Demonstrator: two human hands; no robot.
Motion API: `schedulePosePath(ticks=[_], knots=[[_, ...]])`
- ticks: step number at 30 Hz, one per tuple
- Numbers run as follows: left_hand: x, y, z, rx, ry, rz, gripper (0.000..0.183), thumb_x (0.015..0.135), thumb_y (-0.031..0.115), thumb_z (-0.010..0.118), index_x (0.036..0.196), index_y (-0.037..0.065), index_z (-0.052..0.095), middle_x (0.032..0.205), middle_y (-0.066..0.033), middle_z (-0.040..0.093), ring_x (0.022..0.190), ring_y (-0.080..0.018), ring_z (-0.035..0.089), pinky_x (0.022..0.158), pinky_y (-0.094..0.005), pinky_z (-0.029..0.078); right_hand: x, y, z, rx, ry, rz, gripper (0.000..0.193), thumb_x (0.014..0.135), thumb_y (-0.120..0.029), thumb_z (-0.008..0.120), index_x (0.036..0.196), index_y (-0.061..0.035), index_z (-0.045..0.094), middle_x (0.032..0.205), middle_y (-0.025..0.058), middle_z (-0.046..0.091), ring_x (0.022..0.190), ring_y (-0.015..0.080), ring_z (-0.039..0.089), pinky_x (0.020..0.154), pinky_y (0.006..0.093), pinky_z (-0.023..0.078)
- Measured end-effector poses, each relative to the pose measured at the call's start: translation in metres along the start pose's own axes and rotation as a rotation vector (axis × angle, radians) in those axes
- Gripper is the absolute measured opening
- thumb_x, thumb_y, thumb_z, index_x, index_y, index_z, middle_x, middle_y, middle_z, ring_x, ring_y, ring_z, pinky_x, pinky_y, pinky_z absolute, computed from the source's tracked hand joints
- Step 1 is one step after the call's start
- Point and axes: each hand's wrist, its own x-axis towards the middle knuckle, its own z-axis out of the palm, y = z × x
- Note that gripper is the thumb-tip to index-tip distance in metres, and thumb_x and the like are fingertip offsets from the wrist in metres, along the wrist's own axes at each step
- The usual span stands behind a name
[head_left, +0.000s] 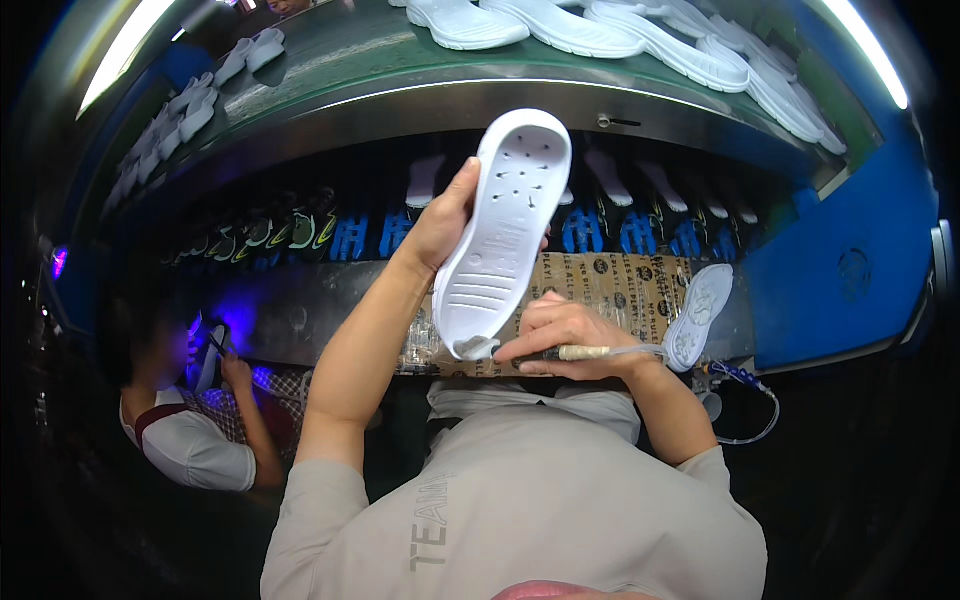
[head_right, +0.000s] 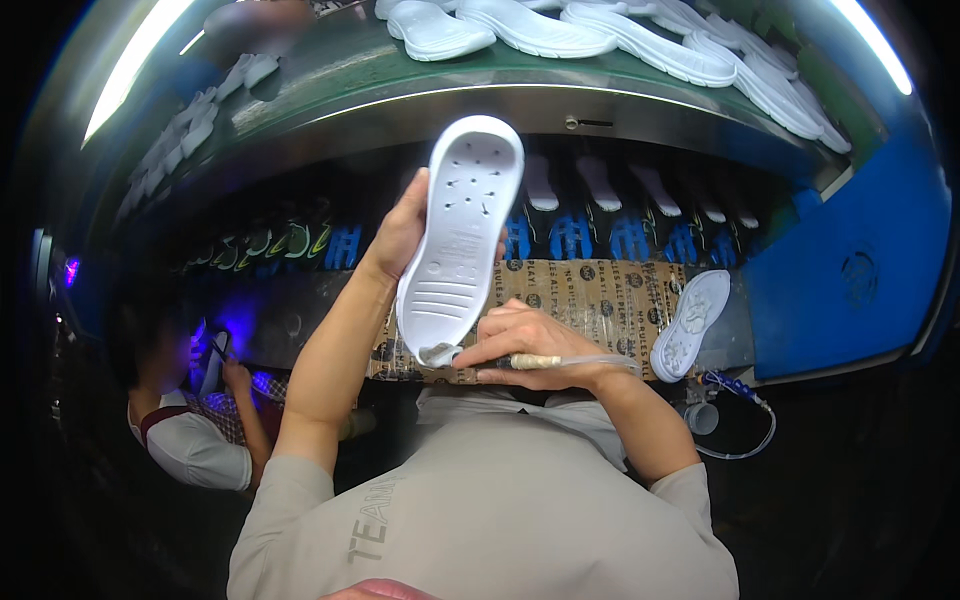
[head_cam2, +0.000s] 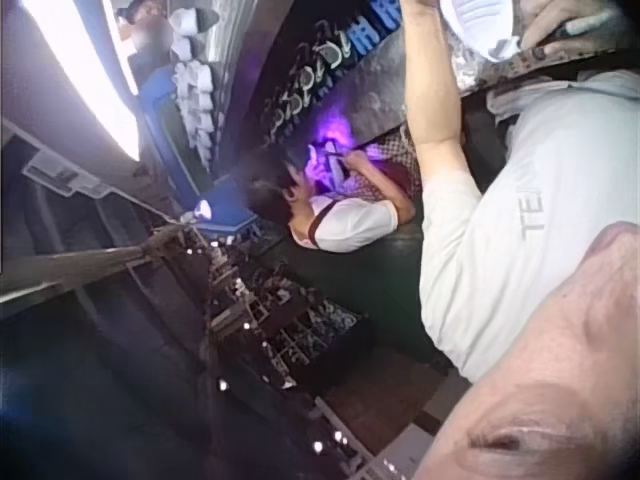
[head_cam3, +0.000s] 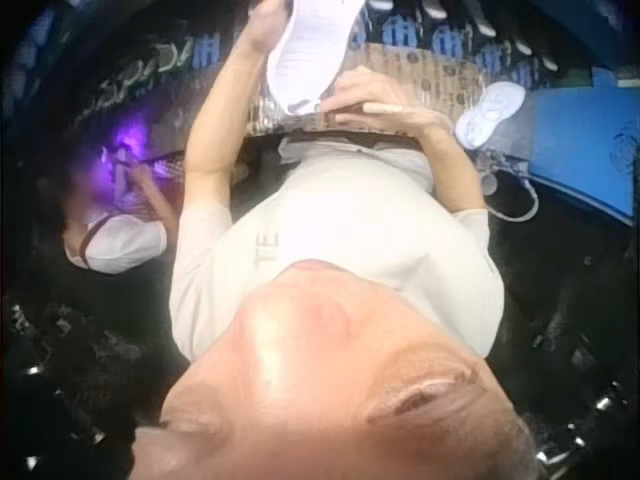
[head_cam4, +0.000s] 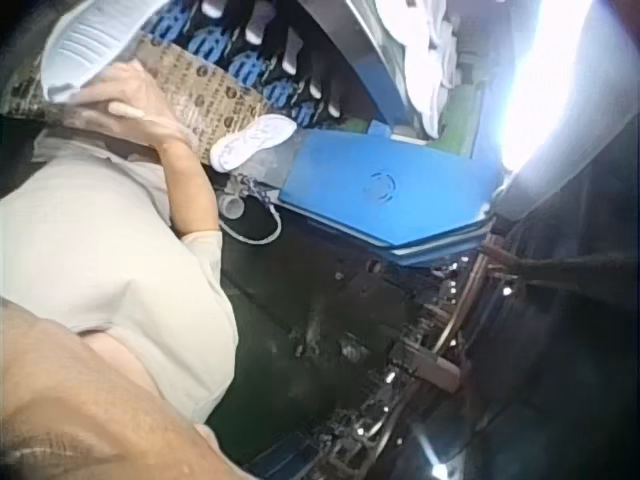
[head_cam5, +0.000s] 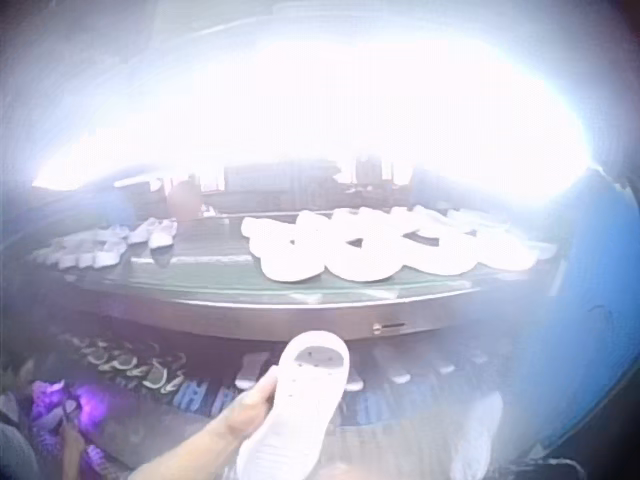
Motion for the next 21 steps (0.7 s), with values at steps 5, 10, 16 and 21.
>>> schedulePosePath(ticks=[5, 10, 16, 21], knots=[[0.016, 0.008, 0.004, 0.715, 0.111, -0.264, 0.077, 0.106, 0.066, 0.041, 0.138, 0.0, 0.065, 0.125, -0.0244, 0.07, 0.109, -0.0281, 0.071, 0.094, -0.0372, 0.056, -0.003, 0.012, -0.001, -0.072, 0.216, 0.046, 0.03, 0.085, -0.012, 0.082, 0.114, -0.0133, 0.081, 0.084, 0.0025, 0.07, 0.079, 0.02, 0.063, 0.078, 0.0353, 0.049], [0.025, 0.013, 0.016, 1.055, -0.021, -0.53, 0.082, 0.103, 0.074, 0.036, 0.136, 0.006, 0.071, 0.132, -0.0253, 0.068, 0.118, -0.0352, 0.069, 0.102, -0.0411, 0.051, -0.007, 0.007, -0.013, 0.025, 0.002, 0.013, 0.032, 0.086, -0.014, 0.082, 0.117, -0.0143, 0.08, 0.083, 0.0013, 0.068, 0.076, 0.0188, 0.063, 0.072, 0.0348, 0.051], [0.029, 0.009, 0.019, 1.208, -0.093, -0.615, 0.077, 0.105, 0.07, 0.035, 0.136, 0.01, 0.071, 0.137, -0.0226, 0.067, 0.123, -0.0369, 0.067, 0.105, -0.0418, 0.049, -0.013, 0.006, -0.023, -0.073, -0.053, 0.018, 0.039, 0.078, -0.008, 0.086, 0.116, -0.0168, 0.081, 0.081, 0.0008, 0.065, 0.076, 0.0198, 0.064, 0.069, 0.035, 0.053], [0.021, 0.012, 0.012, 1.182, -0.156, -0.579, 0.076, 0.104, 0.07, 0.037, 0.136, 0.01, 0.072, 0.134, -0.0232, 0.068, 0.122, -0.0362, 0.068, 0.102, -0.0413, 0.051, -0.015, 0.003, -0.036, -0.151, 0.016, 0.079, 0.038, 0.078, -0.01, 0.087, 0.115, -0.0174, 0.081, 0.08, 0.0012, 0.066, 0.078, 0.0205, 0.063, 0.07, 0.0362, 0.052]])
